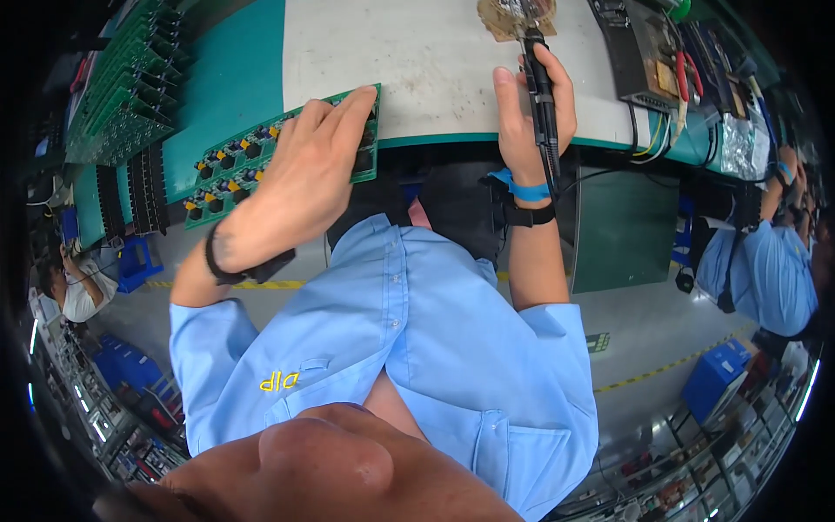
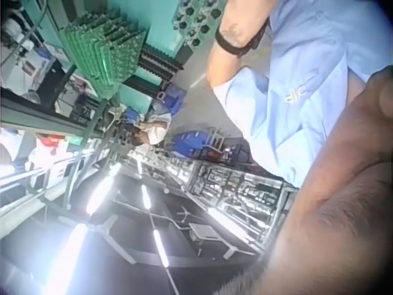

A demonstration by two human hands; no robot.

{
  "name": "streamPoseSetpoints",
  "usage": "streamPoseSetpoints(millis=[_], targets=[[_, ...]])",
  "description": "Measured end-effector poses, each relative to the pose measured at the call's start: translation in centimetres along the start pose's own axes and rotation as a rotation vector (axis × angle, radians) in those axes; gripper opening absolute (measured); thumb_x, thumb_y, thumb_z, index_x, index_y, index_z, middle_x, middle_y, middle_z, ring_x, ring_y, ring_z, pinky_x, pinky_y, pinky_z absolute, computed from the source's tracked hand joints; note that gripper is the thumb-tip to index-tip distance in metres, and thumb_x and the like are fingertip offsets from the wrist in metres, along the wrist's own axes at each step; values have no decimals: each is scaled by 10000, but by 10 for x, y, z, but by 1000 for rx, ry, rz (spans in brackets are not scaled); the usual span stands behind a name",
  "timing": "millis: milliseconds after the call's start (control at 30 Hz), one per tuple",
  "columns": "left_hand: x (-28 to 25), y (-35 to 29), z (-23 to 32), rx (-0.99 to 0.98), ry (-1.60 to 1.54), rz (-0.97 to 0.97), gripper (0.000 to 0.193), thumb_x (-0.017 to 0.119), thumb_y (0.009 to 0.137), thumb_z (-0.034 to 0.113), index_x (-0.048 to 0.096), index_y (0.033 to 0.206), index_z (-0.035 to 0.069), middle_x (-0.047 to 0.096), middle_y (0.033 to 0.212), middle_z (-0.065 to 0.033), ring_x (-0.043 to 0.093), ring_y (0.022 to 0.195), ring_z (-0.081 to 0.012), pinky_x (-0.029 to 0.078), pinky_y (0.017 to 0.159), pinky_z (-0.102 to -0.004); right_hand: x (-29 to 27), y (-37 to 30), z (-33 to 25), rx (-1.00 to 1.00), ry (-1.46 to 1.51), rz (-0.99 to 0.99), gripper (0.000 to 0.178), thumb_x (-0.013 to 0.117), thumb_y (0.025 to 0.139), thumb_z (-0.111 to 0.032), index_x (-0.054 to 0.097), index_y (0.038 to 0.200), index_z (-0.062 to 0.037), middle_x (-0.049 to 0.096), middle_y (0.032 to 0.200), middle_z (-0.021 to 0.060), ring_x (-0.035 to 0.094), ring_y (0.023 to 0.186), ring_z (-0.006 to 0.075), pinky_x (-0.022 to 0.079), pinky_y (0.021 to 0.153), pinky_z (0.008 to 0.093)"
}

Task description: Soldering or reworking components on a printed circuit board using a handheld soldering tool.

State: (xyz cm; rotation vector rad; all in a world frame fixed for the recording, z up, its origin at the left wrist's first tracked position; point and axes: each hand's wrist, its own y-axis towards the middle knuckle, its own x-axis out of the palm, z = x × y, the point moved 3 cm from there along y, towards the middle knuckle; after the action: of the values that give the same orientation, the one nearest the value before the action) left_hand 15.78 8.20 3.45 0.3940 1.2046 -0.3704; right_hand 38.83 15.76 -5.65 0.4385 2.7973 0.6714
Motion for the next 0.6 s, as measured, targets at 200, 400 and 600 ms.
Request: streamPoseSetpoints(millis=[200,400,600], targets=[[50,-14,-4,-26,60,299,475,596,776,-45,520,1245,-26,539,1210,-200,554,970,-361,486,880,-483,-2,-2,0,-125,9,-16,438,713,925,-67,550,1326,1,690,1134,165,656,961,159,533,863,285],[48,-26,-10,-74,-96,318,315,615,803,3,541,1109,13,523,1134,-152,585,954,-352,500,988,-517,3,-35,-19,-109,253,-299,480,718,923,-82,480,1334,-9,673,1172,227,674,1025,267,534,913,388],[33,-26,-7,-152,-144,313,310,633,798,18,550,1097,22,517,1090,-124,610,907,-332,523,983,-493,31,-66,-48,-206,393,-616,650,827,834,-157,428,1336,-51,620,1269,291,647,1149,379,504,1008,492]])
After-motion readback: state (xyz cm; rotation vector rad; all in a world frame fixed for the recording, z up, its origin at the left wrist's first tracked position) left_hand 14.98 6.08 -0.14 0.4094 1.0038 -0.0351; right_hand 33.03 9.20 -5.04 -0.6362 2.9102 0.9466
